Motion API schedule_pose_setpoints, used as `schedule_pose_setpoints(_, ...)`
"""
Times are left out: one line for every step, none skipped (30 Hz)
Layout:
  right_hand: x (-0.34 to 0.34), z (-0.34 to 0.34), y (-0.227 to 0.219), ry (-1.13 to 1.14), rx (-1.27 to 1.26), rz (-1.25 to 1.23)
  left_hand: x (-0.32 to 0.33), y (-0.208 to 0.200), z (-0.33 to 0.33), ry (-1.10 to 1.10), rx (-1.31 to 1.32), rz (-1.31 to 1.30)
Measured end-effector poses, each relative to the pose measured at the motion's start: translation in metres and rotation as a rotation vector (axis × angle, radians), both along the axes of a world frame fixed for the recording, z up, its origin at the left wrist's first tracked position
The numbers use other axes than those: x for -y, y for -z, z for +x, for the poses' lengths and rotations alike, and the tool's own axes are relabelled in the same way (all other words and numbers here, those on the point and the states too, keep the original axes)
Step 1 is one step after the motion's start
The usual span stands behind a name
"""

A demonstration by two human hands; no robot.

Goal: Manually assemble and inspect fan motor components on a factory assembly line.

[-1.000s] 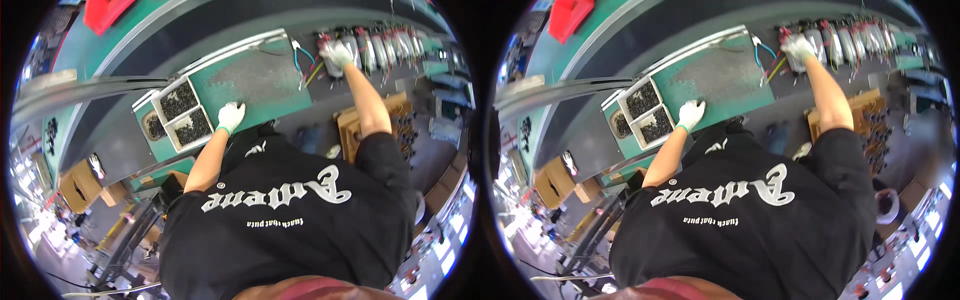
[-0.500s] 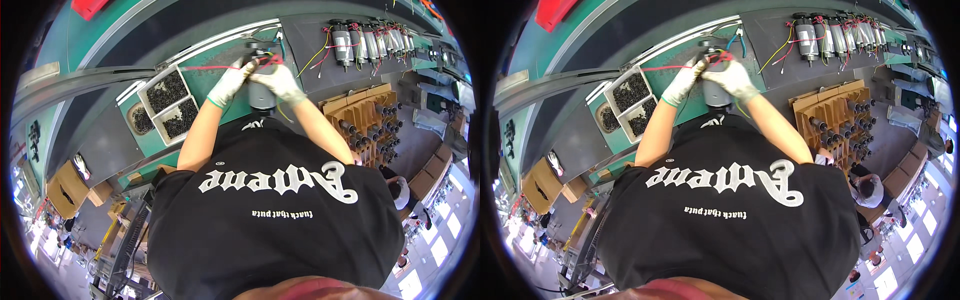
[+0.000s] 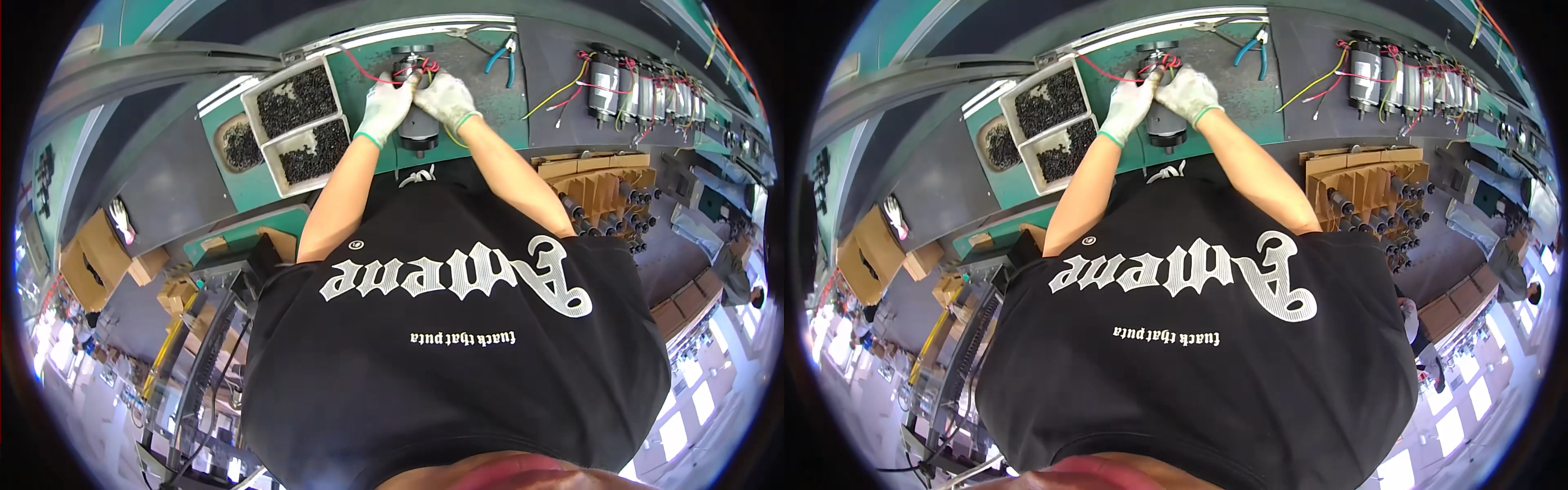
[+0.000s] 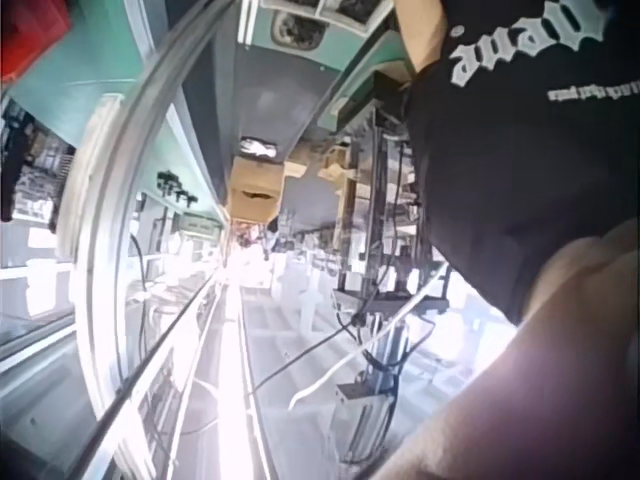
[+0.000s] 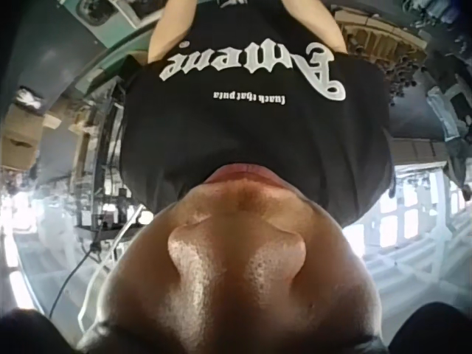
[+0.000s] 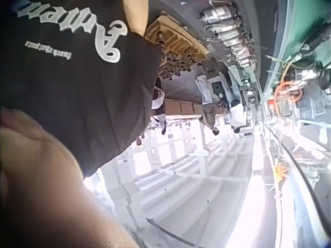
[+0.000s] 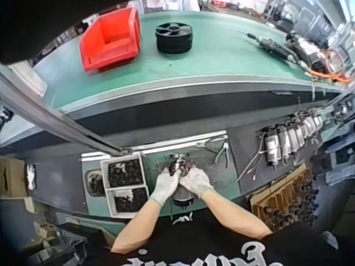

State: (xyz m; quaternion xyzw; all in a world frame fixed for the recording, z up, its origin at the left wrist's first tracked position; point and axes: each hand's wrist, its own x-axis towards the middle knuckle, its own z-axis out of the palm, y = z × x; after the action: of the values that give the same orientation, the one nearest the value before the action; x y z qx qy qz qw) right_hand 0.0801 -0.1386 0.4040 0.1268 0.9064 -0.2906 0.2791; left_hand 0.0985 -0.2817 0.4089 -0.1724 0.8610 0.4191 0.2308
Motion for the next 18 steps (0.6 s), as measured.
schedule_pose_setpoints(-0.009, -0.007, 0.001, -0.172, 0.030, -0.003, -0.003, 0.001, -0.002, -0.015, 0.013, -0.009)
schedule_pose_setpoints(-0.018, -0.010, 0.000, -0.343, 0.064, -0.012, -0.002, 0.002, -0.001, 0.015, 0.017, -0.073)
schedule_pose_setpoints(-0.031, -0.016, -0.002, -0.312, -0.015, -0.074, 0.000, 0.002, 0.000, 0.047, 0.022, -0.136)
schedule_pose_setpoints(-0.050, -0.023, -0.002, -0.275, -0.092, -0.133, 0.002, 0.000, 0.001, 0.060, 0.041, -0.195)
schedule_pose_setpoints(-0.071, -0.035, 0.006, -0.136, -0.189, -0.022, 0.004, 0.005, 0.004, 0.053, 0.053, -0.202)
schedule_pose_setpoints(-0.085, -0.044, 0.010, 0.006, -0.283, 0.091, 0.008, 0.012, 0.008, -0.046, -0.050, -0.133)
schedule_pose_setpoints(-0.099, -0.049, 0.013, 0.027, -0.272, 0.262, 0.009, 0.019, 0.015, -0.146, -0.154, -0.065)
schedule_pose_setpoints(-0.109, -0.050, 0.014, 0.054, -0.255, 0.436, 0.008, 0.012, 0.016, -0.141, -0.080, -0.140)
schedule_pose_setpoints(-0.123, -0.048, 0.024, 0.060, -0.246, 0.433, 0.004, 0.007, 0.019, -0.132, -0.074, -0.144)
schedule_pose_setpoints(-0.135, -0.045, 0.035, 0.073, -0.210, 0.383, -0.001, 0.001, 0.023, -0.143, -0.159, -0.170)
schedule_pose_setpoints(-0.141, -0.043, 0.039, 0.076, -0.179, 0.328, -0.005, -0.003, 0.027, -0.162, -0.246, -0.199)
schedule_pose_setpoints(-0.145, -0.042, 0.044, 0.080, -0.148, 0.275, -0.010, -0.007, 0.027, -0.180, -0.335, -0.227)
schedule_pose_setpoints(-0.149, -0.040, 0.049, 0.042, -0.238, 0.307, -0.014, -0.010, 0.024, -0.179, -0.333, -0.231)
schedule_pose_setpoints(-0.153, -0.041, 0.051, 0.038, -0.231, 0.301, -0.018, -0.014, 0.023, -0.100, -0.381, -0.244)
schedule_pose_setpoints(-0.159, -0.044, 0.052, 0.012, -0.218, 0.267, -0.022, -0.019, 0.021, -0.020, -0.429, -0.255)
schedule_pose_setpoints(-0.172, -0.048, 0.057, -0.003, -0.207, 0.241, -0.028, -0.021, 0.017, 0.068, -0.482, -0.255)
schedule_pose_setpoints(-0.186, -0.050, 0.061, -0.018, -0.198, 0.217, -0.036, -0.021, 0.014, 0.130, -0.502, -0.355)
schedule_pose_setpoints(-0.201, -0.048, 0.065, -0.065, -0.283, 0.220, -0.041, -0.019, 0.012, 0.140, -0.503, -0.347)
